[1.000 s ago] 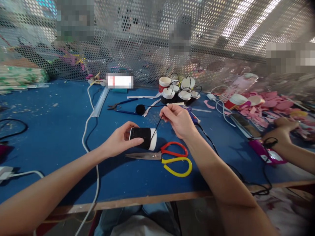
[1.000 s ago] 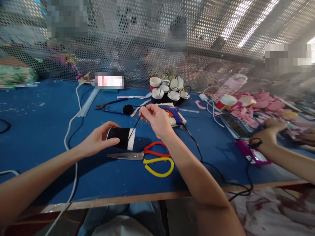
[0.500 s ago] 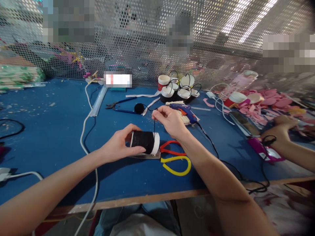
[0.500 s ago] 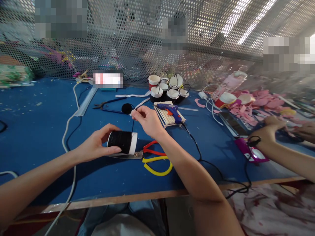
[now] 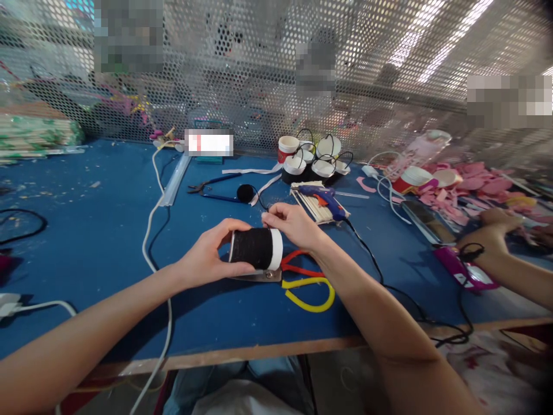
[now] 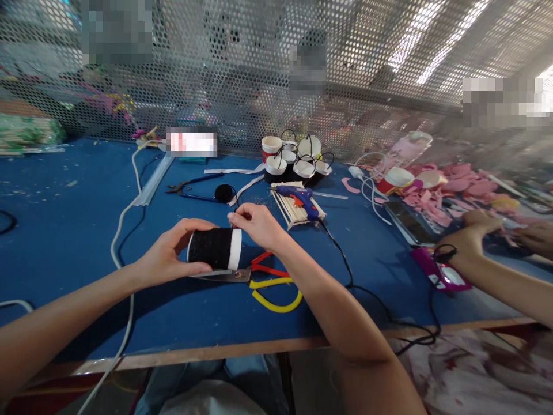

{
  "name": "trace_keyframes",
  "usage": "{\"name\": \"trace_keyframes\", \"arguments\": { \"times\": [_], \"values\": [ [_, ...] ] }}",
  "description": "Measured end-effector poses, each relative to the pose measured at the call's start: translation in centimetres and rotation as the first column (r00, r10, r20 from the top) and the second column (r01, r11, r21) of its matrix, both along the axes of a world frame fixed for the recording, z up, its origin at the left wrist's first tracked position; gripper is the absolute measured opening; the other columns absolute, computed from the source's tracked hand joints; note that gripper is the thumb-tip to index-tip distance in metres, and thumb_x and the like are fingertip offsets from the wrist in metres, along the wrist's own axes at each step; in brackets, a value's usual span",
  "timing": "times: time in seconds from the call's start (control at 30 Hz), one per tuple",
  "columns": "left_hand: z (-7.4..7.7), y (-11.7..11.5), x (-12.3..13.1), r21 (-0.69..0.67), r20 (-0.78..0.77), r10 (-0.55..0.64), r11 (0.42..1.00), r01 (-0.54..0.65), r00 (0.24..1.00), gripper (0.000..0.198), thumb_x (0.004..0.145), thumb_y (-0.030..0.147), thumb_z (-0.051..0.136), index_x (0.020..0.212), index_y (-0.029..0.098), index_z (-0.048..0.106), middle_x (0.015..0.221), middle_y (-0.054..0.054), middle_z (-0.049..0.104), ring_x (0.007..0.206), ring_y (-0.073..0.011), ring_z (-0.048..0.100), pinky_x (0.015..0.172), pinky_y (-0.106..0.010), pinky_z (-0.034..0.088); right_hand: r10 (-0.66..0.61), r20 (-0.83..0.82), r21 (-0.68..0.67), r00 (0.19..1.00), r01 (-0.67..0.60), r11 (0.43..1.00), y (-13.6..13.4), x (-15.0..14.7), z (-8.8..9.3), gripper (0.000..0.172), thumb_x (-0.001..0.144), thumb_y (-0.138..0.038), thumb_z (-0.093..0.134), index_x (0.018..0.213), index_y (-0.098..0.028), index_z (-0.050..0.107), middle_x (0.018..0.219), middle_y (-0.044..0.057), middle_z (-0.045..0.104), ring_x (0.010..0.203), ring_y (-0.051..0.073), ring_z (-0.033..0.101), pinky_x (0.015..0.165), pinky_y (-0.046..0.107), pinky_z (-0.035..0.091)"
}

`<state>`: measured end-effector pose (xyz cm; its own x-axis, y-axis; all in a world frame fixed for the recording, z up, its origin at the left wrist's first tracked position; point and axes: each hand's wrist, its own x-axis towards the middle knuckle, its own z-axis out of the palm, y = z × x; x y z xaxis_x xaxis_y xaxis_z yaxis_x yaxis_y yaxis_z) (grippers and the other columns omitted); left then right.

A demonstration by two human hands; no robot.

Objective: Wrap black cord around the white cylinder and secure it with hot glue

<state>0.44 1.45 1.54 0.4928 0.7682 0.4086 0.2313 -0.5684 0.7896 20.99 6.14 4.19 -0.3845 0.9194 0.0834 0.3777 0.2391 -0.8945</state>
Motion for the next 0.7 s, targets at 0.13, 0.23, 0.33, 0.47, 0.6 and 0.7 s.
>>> {"name": "trace_keyframes", "arguments": {
  "times": [0.13,0.23,0.33,0.47,0.6,0.7],
  "values": [
    [-0.4,0.2,0.0,0.012,0.048,-0.024,1.000,0.024,0.999,0.055,0.066,0.026,0.073,0.112,0.023,0.045,0.111,-0.009,0.053,0.105,-0.0234,0.054,0.087,-0.035,0.047,0.033,0.016,-0.038,0.999,-0.032,0.999,0.2,0.2,-0.2,0.027,0.075,-0.041,0.057,0.066,-0.017,0.053,0.061,-0.002,0.051,0.056,0.009,0.043,0.053,0.024,0.033],
    [-0.6,0.2,0.0,-0.006,0.109,-0.042,0.999,0.043,0.993,0.056,0.065,0.023,0.074,0.112,0.022,0.045,0.113,-0.009,0.052,0.107,-0.0232,0.053,0.088,-0.036,0.046,0.043,-0.018,-0.082,0.999,-0.044,0.996,0.5,0.3,-0.4,0.027,0.074,-0.043,0.057,0.067,-0.017,0.053,0.058,-0.003,0.049,0.052,0.008,0.040,0.051,0.024,0.032],
    [-0.6,0.1,0.2,-0.060,0.177,-0.036,0.997,0.047,0.984,0.054,0.065,0.023,0.075,0.111,0.021,0.046,0.111,-0.009,0.054,0.102,-0.0216,0.055,0.086,-0.036,0.046,0.031,-0.053,-0.126,0.998,-0.037,0.991,0.6,0.1,-0.6,0.025,0.073,-0.042,0.058,0.066,-0.018,0.053,0.056,-0.004,0.047,0.051,0.008,0.041,0.049,0.023,0.032],
    [0.1,0.1,0.4,-0.147,0.273,0.003,0.988,0.039,0.962,0.049,0.064,0.028,0.075,0.105,0.019,0.048,0.103,-0.006,0.057,0.091,-0.0183,0.057,0.079,-0.032,0.048,0.023,0.071,-0.161,0.997,-0.011,0.987,0.7,0.0,-0.9,0.014,0.072,-0.028,0.055,0.063,-0.018,0.053,0.050,-0.005,0.047,0.044,0.007,0.040,0.045,0.023,0.031],
    [0.5,0.6,0.5,-0.243,0.359,0.125,0.969,-0.036,0.925,0.048,0.064,0.036,0.073,0.100,0.019,0.048,0.094,-0.003,0.056,0.083,-0.0151,0.056,0.072,-0.027,0.047,-0.024,0.213,-0.062,0.977,0.038,0.997,0.7,0.6,-0.4,0.021,0.072,-0.025,0.056,0.054,-0.018,0.048,0.041,-0.005,0.045,0.037,0.007,0.039,0.042,0.024,0.029],
    [0.2,1.0,0.5,-0.298,0.369,0.204,0.950,-0.093,0.907,0.047,0.066,0.036,0.072,0.101,0.019,0.046,0.093,-0.002,0.055,0.081,-0.0140,0.055,0.072,-0.027,0.047,-0.098,0.223,0.065,0.970,0.086,0.994,0.1,1.3,1.0,0.033,0.081,-0.040,0.050,0.057,-0.018,0.050,0.048,-0.002,0.052,0.041,0.008,0.046,0.044,0.024,0.034]
  ]
}}
